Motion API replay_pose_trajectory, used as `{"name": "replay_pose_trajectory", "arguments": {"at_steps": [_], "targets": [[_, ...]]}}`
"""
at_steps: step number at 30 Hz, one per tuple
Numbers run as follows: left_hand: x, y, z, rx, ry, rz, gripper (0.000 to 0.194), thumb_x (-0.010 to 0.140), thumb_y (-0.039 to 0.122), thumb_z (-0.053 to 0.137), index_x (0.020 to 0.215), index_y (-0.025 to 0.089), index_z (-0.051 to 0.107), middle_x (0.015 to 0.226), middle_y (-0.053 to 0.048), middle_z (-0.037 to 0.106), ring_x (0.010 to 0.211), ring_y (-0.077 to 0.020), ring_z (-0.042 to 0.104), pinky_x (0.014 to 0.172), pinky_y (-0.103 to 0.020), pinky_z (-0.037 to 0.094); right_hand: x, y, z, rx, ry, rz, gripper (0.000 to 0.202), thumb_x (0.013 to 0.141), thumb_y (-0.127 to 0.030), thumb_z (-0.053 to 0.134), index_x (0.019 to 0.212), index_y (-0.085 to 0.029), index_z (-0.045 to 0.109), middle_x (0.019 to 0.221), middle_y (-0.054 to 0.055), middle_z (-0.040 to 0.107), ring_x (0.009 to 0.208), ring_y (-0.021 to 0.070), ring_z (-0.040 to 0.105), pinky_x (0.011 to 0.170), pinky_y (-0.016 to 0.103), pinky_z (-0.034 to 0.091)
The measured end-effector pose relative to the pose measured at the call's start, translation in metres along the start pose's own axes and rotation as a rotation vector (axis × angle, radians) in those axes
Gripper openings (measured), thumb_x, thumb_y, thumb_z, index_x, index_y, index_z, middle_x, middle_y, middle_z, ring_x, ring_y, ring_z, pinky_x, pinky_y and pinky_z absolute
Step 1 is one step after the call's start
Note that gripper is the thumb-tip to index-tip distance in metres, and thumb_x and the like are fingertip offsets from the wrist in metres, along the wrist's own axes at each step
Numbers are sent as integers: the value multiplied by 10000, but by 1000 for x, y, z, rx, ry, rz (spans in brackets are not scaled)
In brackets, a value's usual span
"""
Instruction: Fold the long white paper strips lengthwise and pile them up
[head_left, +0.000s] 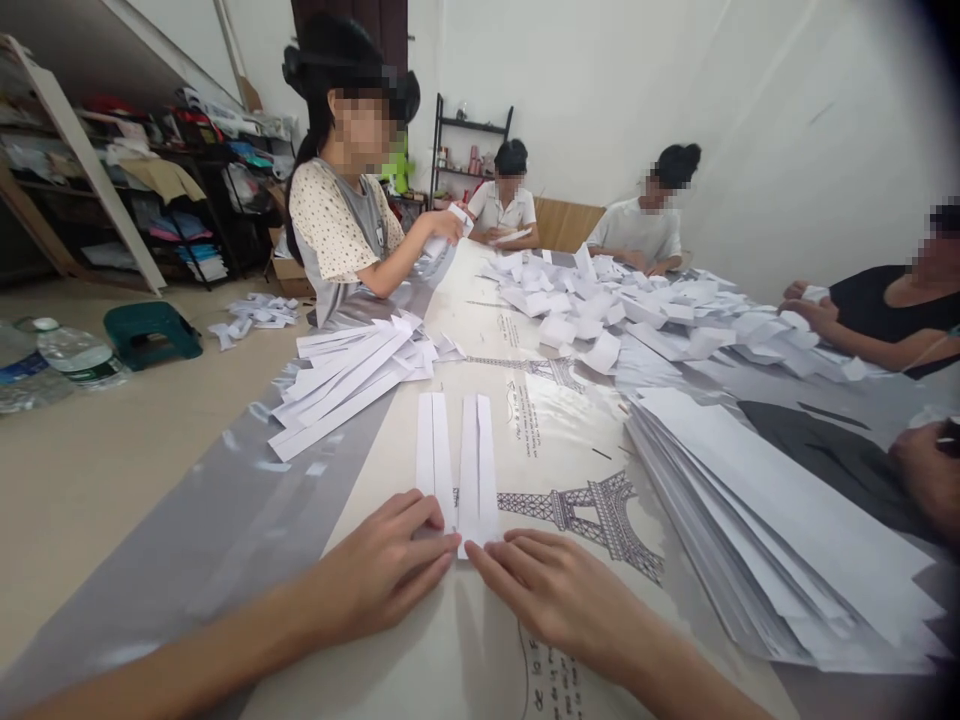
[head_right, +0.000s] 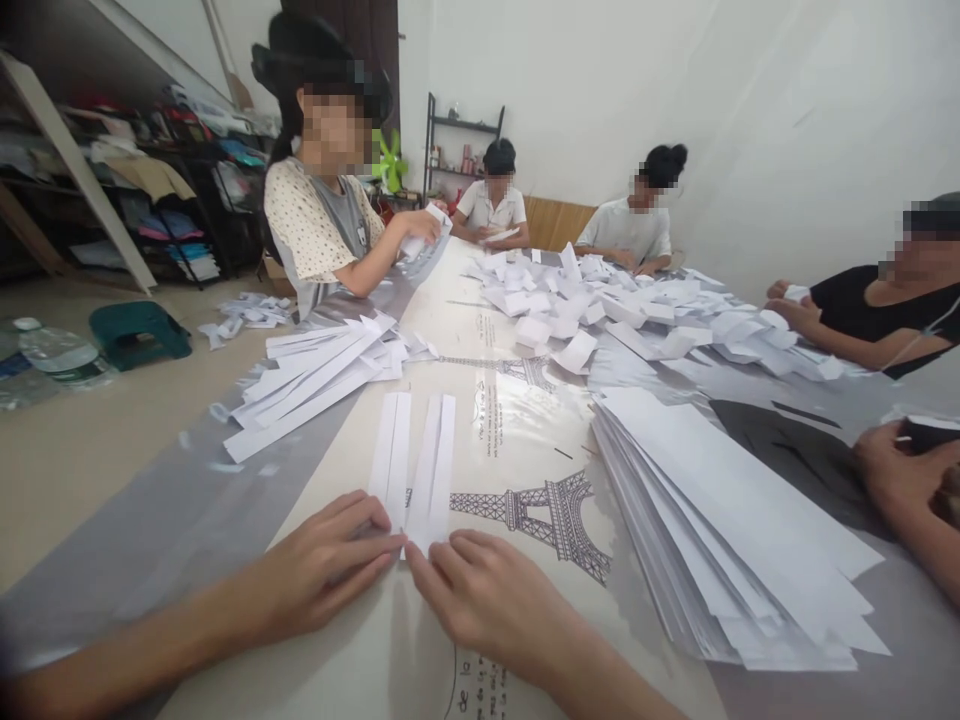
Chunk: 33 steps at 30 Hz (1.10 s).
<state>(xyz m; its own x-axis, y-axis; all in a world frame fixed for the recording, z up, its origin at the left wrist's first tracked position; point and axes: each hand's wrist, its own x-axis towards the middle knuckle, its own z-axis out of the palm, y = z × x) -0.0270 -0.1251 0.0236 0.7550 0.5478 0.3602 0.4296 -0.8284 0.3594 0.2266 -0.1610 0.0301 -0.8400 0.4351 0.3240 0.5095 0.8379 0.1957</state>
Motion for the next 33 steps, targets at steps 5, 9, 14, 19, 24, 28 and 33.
{"name": "replay_pose_trajectory", "arguments": {"at_steps": [5,9,14,19,24,28,33], "targets": [[-2,-5,1,75,54,46,417,1056,181,422,1465,199,498,1075,-77,683,1006,-202,641,896,-349,571,-3,12,0,-3,125,77,427,960,30,470,1380,-15,540,920,106,742,846,227,706,779,390,627],[-2,-16,-1,185,166,-74,567,1057,256,447,1597,191,286,1410,-140,582,1263,-235,598,1016,-374,556,-11,27,-14,112,424,186,590,922,72,524,1485,-95,467,1046,106,771,996,227,728,824,374,637],[2,-45,-16,402,264,-65,630,1033,213,468,1620,195,241,1612,-163,383,1508,-326,338,1189,-546,370,-15,22,-31,289,745,333,638,885,54,606,1425,-283,558,992,9,798,905,201,767,766,349,668],[-10,-75,-38,292,34,-21,627,1002,62,358,1585,291,346,1498,-62,560,1377,-213,534,1148,-420,442,-17,31,-29,346,774,400,540,883,25,647,1315,-298,647,987,9,799,872,205,778,701,339,676],[-19,-82,-61,238,-90,-56,623,1022,108,371,1597,341,326,1474,-42,589,1304,-215,600,1042,-339,516,-26,62,-19,273,668,444,346,927,-71,656,1188,-291,714,975,-5,806,874,196,786,730,318,675],[-19,-85,-74,139,-90,-93,516,1076,200,350,1563,363,400,1461,-35,601,1267,-213,627,1028,-324,516,-30,69,-12,334,589,514,201,948,-152,649,1065,-274,756,939,-6,806,823,192,784,703,305,663],[-20,-91,-79,-93,-7,-135,408,1092,304,368,1431,283,594,1205,-44,748,1034,-187,730,905,-272,552,-32,72,0,334,508,645,126,967,-268,642,1028,-249,750,975,29,803,818,215,782,712,342,666]]}}
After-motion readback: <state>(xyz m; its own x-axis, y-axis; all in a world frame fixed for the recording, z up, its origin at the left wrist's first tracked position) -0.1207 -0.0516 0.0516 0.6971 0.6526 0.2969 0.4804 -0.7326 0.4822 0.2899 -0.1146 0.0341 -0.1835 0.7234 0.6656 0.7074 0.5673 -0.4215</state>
